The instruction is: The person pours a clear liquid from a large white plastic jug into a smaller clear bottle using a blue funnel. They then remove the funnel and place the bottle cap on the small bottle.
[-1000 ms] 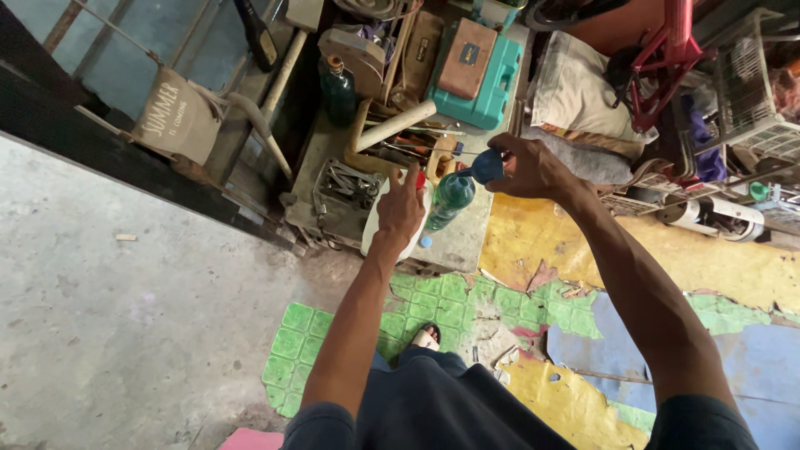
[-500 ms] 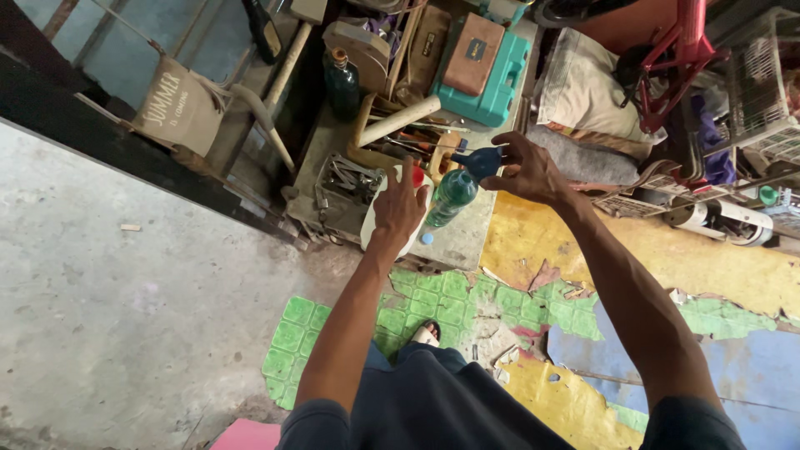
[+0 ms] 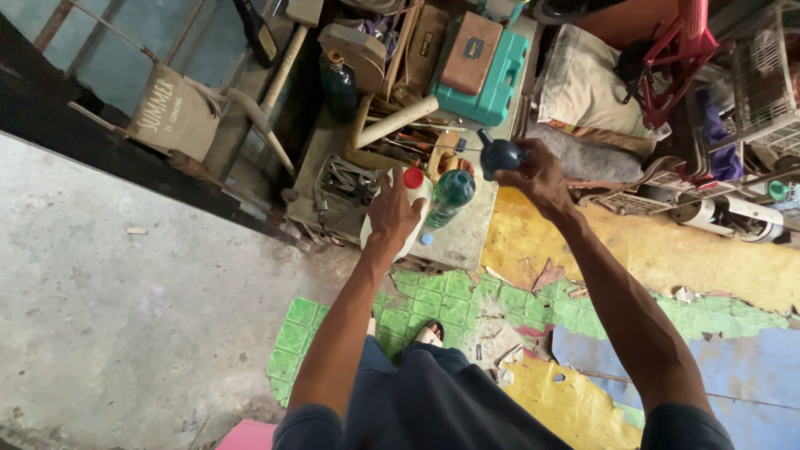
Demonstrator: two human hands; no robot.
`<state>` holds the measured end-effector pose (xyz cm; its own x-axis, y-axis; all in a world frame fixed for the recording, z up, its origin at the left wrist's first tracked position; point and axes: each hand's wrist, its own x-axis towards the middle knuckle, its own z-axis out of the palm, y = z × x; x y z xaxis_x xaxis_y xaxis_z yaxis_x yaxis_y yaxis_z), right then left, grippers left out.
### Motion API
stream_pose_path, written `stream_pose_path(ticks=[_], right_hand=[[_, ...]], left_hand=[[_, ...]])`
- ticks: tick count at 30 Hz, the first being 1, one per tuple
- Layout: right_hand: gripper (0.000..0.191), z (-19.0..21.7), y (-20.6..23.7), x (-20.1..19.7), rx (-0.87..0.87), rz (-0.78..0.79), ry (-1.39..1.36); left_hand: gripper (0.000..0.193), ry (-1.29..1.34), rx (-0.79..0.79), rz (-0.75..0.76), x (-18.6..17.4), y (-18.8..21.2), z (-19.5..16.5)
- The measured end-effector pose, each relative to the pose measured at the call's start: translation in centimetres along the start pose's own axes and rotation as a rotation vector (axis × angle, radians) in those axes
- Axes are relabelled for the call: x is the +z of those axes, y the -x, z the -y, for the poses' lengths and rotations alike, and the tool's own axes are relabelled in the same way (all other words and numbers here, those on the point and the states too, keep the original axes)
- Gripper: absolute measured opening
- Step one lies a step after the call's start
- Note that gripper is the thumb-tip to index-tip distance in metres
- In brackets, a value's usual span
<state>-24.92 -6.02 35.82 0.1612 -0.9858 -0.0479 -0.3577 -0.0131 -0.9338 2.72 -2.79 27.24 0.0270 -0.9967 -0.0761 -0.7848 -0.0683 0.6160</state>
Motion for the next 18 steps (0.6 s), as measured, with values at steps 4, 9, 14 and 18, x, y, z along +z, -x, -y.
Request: stream_pose_path(ticks=[4, 9, 14, 18], right_hand=[[0.084, 1.8, 0.0, 3.3, 0.003, 0.06, 0.083], [0.084, 2.6, -1.7, 10.2, -0.262, 0.038, 0.219], [0.087, 1.9, -3.6, 12.7, -0.237, 0.065, 0.473], [0.096, 0.8, -4.1, 12.5, -0.284, 0.169, 0.458]], left_hand=[[0.095, 0.022, 0.008, -0.068, 0.2, 0.1, 0.5], [0.099, 0.134, -0.093, -0.044, -0.3, 0.6, 1.1], [0.108, 0.151, -0.107, -0.059, -0.9, 0.8, 1.1], [0.109, 0.154, -0.15, -0.043, -1.2, 0.9, 1.1]])
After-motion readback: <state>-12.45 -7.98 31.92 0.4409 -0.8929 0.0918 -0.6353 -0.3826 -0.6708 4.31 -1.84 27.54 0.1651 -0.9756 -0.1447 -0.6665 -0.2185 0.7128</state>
